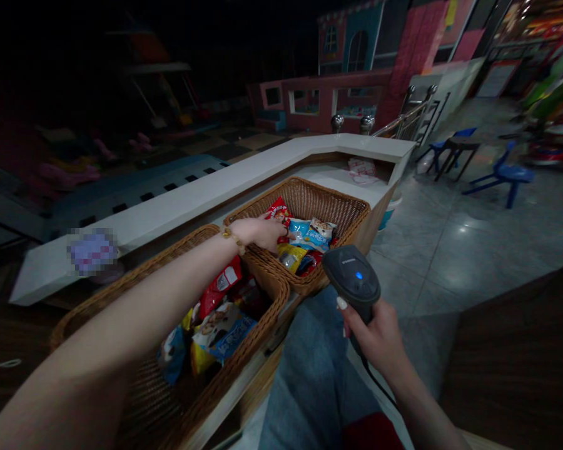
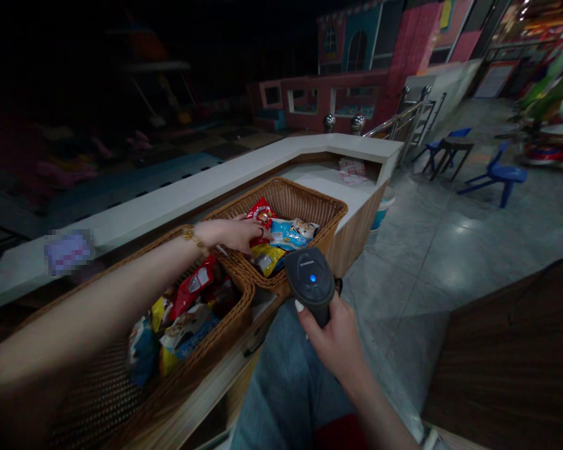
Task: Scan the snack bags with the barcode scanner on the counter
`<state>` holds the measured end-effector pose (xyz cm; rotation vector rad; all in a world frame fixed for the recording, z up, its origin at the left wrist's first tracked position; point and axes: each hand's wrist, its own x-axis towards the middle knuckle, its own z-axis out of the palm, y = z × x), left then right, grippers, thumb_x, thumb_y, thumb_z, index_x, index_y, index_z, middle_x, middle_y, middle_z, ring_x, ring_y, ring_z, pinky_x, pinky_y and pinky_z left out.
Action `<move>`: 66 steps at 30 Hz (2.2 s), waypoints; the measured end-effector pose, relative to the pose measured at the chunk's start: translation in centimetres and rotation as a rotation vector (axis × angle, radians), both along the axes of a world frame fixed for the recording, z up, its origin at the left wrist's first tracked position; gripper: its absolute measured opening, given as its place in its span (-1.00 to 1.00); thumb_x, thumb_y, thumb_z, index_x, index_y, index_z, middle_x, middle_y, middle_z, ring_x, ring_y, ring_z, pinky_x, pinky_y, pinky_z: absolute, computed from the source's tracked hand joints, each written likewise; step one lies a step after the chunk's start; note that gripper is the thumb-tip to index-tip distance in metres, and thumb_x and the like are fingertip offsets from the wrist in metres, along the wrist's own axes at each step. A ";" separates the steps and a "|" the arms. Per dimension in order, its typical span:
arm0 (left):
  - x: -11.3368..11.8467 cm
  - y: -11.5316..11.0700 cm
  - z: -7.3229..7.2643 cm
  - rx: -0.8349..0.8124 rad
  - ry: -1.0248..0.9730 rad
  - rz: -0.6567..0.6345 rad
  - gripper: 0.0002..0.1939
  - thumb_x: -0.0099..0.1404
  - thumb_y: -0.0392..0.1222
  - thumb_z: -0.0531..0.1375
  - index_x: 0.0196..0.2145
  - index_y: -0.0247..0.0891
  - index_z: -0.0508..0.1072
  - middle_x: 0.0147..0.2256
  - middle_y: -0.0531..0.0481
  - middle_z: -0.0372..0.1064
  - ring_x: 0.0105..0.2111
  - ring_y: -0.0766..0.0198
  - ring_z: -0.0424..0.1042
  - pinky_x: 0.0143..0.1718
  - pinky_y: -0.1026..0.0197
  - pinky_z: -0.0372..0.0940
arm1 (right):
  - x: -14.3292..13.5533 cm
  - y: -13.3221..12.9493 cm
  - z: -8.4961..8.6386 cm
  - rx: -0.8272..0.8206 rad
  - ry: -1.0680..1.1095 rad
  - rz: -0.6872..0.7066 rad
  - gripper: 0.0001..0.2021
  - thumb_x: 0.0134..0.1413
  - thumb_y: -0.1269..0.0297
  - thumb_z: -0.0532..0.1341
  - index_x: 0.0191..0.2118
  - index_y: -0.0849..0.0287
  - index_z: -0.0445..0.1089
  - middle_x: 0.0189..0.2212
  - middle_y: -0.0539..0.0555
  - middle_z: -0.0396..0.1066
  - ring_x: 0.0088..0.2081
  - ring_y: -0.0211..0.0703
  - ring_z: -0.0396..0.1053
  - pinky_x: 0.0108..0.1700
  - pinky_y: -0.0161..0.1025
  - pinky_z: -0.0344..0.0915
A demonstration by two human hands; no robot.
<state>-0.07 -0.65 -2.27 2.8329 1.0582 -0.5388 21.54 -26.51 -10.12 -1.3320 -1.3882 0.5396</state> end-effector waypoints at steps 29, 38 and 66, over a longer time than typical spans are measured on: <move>-3.3 -10.4 4.2 0.239 -0.410 0.310 -0.23 0.42 0.11 0.26 0.45 -0.27 0.25 0.19 -0.29 0.46 0.20 -0.19 0.43 0.29 -0.19 0.16 | -1.7 -0.1 2.3 0.004 -0.031 0.079 -0.83 0.24 0.13 0.30 -0.37 0.01 0.44 -0.58 0.00 0.48 -0.41 0.04 0.57 -0.36 -0.22 0.46; -4.2 -11.7 2.2 0.261 -0.402 0.355 0.07 0.44 0.32 0.25 0.61 -0.25 -0.13 0.25 -0.39 0.42 0.24 -0.28 0.40 0.25 -0.21 0.19 | -3.7 0.2 3.2 0.031 -0.014 0.181 -0.96 0.18 0.25 0.23 -0.30 0.03 0.43 -0.64 -0.07 0.40 -0.49 -0.01 0.53 -0.36 -0.25 0.45; -5.1 -10.9 1.7 0.217 -0.428 0.286 0.08 0.42 0.40 0.17 0.63 -0.17 -0.17 0.13 -0.28 0.38 0.18 -0.24 0.37 0.27 -0.20 0.17 | -4.4 -2.1 4.3 -0.004 -0.015 0.166 -0.91 0.21 0.18 0.23 -0.32 -0.01 0.35 -0.69 -0.09 0.35 -0.50 0.03 0.57 -0.47 -0.26 0.37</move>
